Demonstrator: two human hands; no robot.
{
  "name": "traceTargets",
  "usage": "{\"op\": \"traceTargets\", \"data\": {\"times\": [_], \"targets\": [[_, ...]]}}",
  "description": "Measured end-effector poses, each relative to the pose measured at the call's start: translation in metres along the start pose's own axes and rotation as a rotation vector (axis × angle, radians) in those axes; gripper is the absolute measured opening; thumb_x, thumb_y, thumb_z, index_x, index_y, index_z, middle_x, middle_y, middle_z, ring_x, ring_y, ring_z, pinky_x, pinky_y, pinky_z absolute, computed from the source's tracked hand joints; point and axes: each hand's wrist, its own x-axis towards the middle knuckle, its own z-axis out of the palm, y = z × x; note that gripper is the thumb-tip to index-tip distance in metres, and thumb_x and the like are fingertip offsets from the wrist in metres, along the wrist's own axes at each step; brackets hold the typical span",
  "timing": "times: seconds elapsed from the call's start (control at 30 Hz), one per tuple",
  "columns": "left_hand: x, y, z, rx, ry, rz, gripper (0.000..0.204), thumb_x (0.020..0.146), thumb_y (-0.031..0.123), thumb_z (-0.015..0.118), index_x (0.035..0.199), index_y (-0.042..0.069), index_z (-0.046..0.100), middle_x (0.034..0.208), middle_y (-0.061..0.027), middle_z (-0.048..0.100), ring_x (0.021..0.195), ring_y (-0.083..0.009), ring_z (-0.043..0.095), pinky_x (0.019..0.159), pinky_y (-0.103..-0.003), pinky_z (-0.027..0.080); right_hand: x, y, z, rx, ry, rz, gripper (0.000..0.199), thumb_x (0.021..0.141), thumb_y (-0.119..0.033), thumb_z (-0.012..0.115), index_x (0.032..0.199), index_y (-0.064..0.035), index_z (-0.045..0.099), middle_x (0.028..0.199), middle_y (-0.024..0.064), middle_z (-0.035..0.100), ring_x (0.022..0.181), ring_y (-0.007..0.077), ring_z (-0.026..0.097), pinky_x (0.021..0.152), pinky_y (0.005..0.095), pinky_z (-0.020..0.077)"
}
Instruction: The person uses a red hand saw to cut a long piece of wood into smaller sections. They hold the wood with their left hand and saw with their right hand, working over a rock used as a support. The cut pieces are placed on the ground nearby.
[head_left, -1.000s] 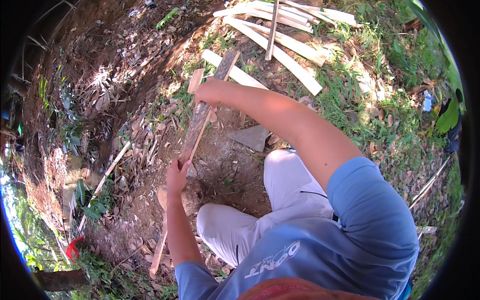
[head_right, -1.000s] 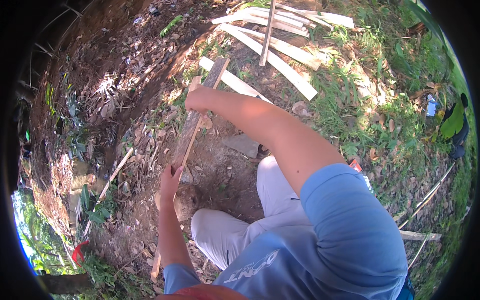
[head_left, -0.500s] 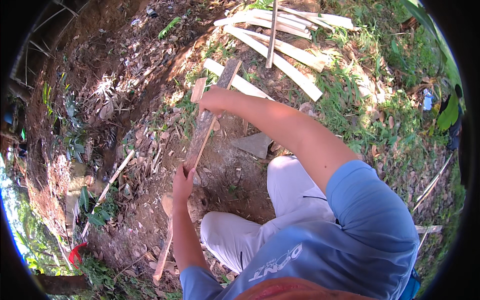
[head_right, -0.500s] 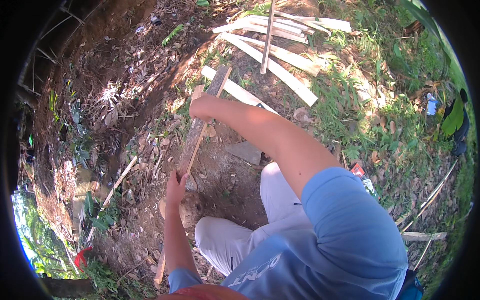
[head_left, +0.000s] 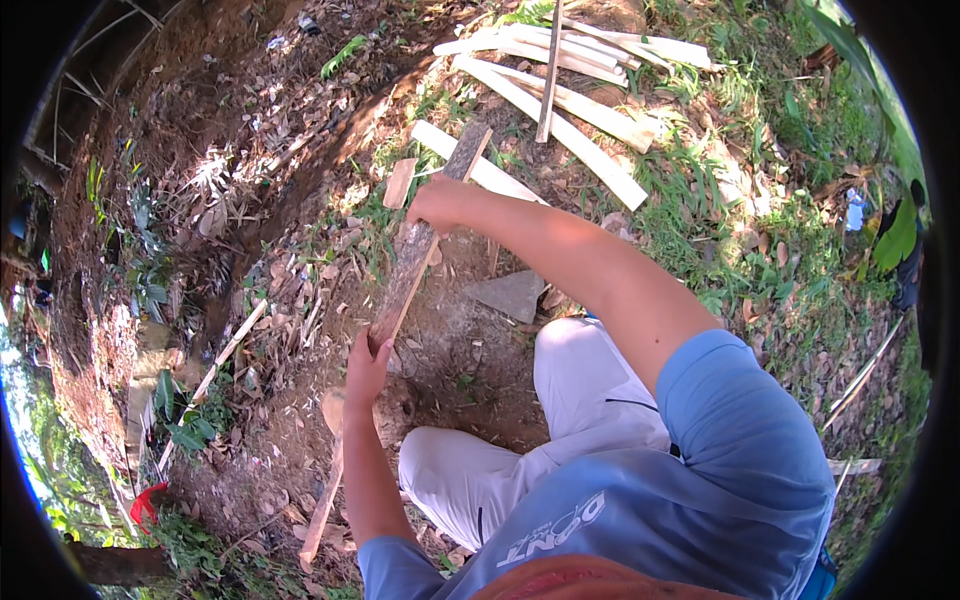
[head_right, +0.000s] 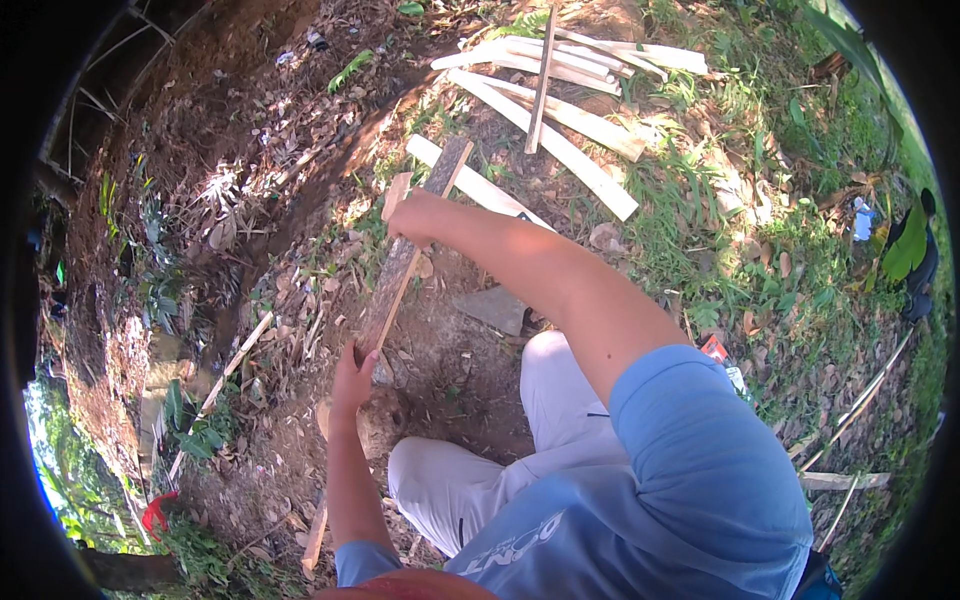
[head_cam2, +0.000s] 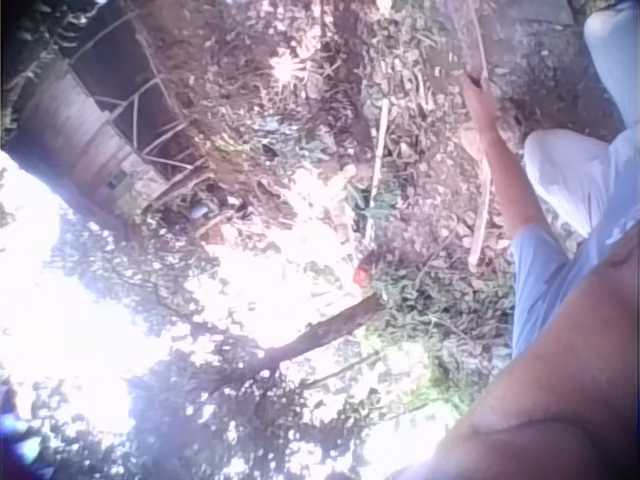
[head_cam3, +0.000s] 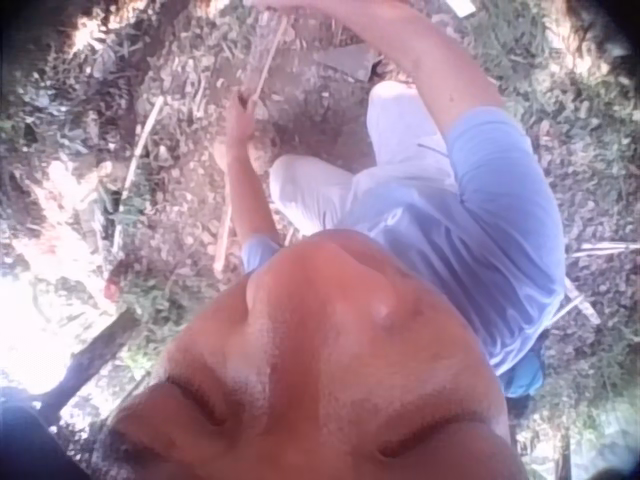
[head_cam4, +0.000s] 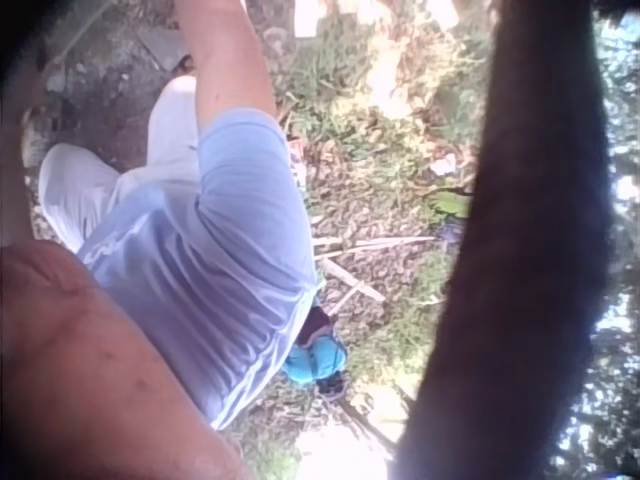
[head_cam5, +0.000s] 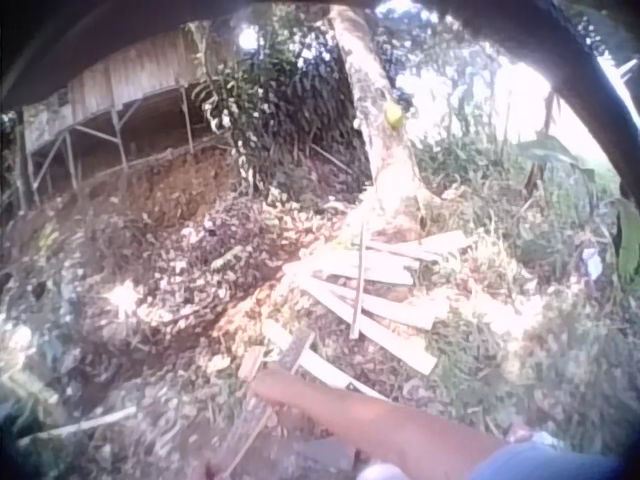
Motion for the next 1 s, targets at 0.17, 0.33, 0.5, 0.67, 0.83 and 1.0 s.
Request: {"op": "traceTargets", "data": {"times": [0.17,0.33,0.5,0.67,0.83,1.0], "targets": [[-0.005,-0.033,-0.005,-0.127,-0.015,-0.017,0.07,0.093,0.033,0.089,0.145,-0.006,0.061,0.134,-0.0285,0.073,0.13,-0.04,0.07,0.11,-0.045,0.054,-0.008,0.009,0.025,0.068,0.087,-0.011,0.049,0.075,-0.018,0.095,0.121,-0.0251,0.082,0.108,0.0016,0.08,0.11,0.0272,0.074,0.104,0.0512,0.0465],[-0.015,-0.029,-0.004,0.03,-0.132,-0.045,0.088,0.08,0.046,0.096,0.145,-0.003,0.063,0.13,-0.0277,0.074,0.125,-0.0396,0.071,0.107,-0.047,0.055,-0.026,0.013,0.061,0.154,0.034,0.026,0.055,0.073,-0.021,0.097,0.125,-0.0242,0.081,0.11,0.0024,0.08,0.116,0.0258,0.073,0.105,0.0508,0.044],[-0.01,-0.001,0.014,0.224,-0.08,-0.057,0.088,0.076,0.063,0.091,0.133,0.0,0.07,0.108,-0.0237,0.079,0.103,-0.0411,0.077,0.093,-0.05,0.061,-0.047,0.019,0.073,0.181,0.028,0.028,0.06,0.074,-0.02,0.097,0.131,-0.024,0.078,0.116,0.0042,0.079,0.123,0.027,0.071,0.109,0.0515,0.0432],[-0.005,-0.016,0.04,0.437,0.012,-0.136,0.069,0.079,0.068,0.082,0.106,0.005,0.074,0.094,-0.02,0.08,0.092,-0.0423,0.078,0.083,-0.053,0.063,-0.056,0.02,0.074,0.186,0.131,0.006,0.064,0.078,-0.02,0.095,0.138,-0.0222,0.075,0.126,0.0073,0.078,0.128,0.0293,0.069,0.117,0.0526,0.0425],[-0.014,-0.023,0.037,0.421,0.024,-0.155,0.059,0.079,0.06,0.083,0.099,0.005,0.075,0.089,-0.0201,0.079,0.089,-0.0408,0.078,0.085,-0.053,0.062,-0.11,-0.034,0.075,0.093,0.633,-0.021,0.082,0.083,-0.015,0.091,0.158,-0.028,0.058,0.161,0.0118,0.052,0.155,0.0367,0.043,0.124,0.0529,0.0392],[-0.013,-0.022,0.037,0.397,0.033,-0.103,0.057,0.081,0.057,0.082,0.104,0.005,0.072,0.091,-0.018,0.079,0.087,-0.0396,0.078,0.082,-0.051,0.063,-0.23,-0.036,0.161,0.201,0.791,0.296,0.068,0.091,-0.01,0.081,0.155,-0.0128,0.059,0.151,0.014,0.059,0.141,0.0391,0.054,0.119,0.0539,0.0401]]}}
